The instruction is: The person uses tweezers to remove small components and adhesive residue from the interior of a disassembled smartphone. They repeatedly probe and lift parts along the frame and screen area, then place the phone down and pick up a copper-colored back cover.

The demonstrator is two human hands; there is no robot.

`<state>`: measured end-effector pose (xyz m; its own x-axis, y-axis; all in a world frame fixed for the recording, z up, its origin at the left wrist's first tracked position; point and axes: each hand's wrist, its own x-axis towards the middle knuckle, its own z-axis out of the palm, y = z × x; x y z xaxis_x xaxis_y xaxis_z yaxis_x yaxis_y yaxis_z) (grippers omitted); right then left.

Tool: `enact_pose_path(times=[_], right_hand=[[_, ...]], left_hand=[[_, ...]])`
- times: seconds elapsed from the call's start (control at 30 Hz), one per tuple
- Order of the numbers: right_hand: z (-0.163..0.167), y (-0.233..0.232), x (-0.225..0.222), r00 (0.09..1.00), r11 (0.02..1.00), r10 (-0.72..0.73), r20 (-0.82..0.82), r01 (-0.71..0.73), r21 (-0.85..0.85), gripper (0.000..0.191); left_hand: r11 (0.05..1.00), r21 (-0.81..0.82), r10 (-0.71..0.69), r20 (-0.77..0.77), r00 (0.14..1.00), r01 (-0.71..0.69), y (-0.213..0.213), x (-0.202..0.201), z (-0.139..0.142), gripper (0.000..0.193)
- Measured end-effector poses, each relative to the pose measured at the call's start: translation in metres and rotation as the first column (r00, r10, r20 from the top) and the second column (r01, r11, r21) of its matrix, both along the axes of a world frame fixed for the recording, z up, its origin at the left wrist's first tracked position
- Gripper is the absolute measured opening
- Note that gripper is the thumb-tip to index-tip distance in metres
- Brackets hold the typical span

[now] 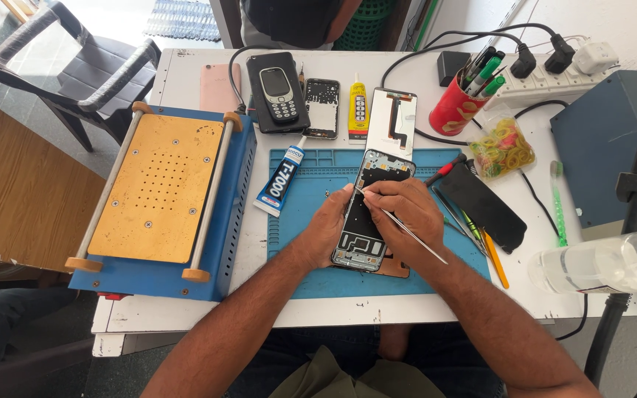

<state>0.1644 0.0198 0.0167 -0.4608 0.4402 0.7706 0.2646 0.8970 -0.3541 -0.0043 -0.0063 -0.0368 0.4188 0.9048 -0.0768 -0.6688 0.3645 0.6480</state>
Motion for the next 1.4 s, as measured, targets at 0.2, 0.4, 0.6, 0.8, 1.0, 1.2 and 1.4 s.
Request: enact_pose_path(times=[0.2, 0.4, 0.6, 0.8, 1.0, 1.2, 1.4], right_hand=[[0.003, 0.002, 0.002, 1.000, 0.999, 0.000, -0.023, -0.001, -0.032, 0.014], [0.003, 0.003, 0.004, 0.998, 0.997, 0.057, 0.003, -0.057, -0.044, 0.014], [0.002, 0.005, 0.008, 0.995, 0.994, 0.095, 0.040, -0.092, -0.062, 0.015], [0.000, 0.003, 0.009, 0.997, 0.991, 0.069, 0.040, -0.064, -0.113, 0.015], [0.000, -0.001, 0.007, 0.998, 0.986, -0.038, -0.051, 0.029, -0.166, 0.014], [0.003, -0.002, 0.007, 0.997, 0.983, -0.022, -0.075, 0.008, -0.181, 0.014], [0.007, -0.003, 0.007, 1.000, 0.986, 0.029, -0.010, -0.030, -0.165, 0.014]], left_hand=[[0.995, 0.092, -0.038, -0.056, 0.998, 0.043, -0.002, 0.002, 0.004, 0.058], [0.998, 0.065, -0.023, -0.056, 0.998, 0.027, -0.002, -0.001, 0.003, 0.058], [0.997, 0.076, -0.009, 0.054, 0.998, 0.005, -0.003, -0.002, -0.003, 0.052], [0.997, 0.055, -0.061, 0.010, 0.998, 0.060, -0.002, -0.002, 0.003, 0.059], [0.997, 0.048, -0.055, -0.082, 0.995, 0.059, -0.003, 0.004, 0.000, 0.059], [0.995, 0.074, -0.062, -0.038, 0.997, 0.065, -0.002, 0.003, -0.006, 0.059], [0.995, 0.065, -0.085, 0.067, 0.994, 0.081, -0.001, 0.000, -0.003, 0.059]])
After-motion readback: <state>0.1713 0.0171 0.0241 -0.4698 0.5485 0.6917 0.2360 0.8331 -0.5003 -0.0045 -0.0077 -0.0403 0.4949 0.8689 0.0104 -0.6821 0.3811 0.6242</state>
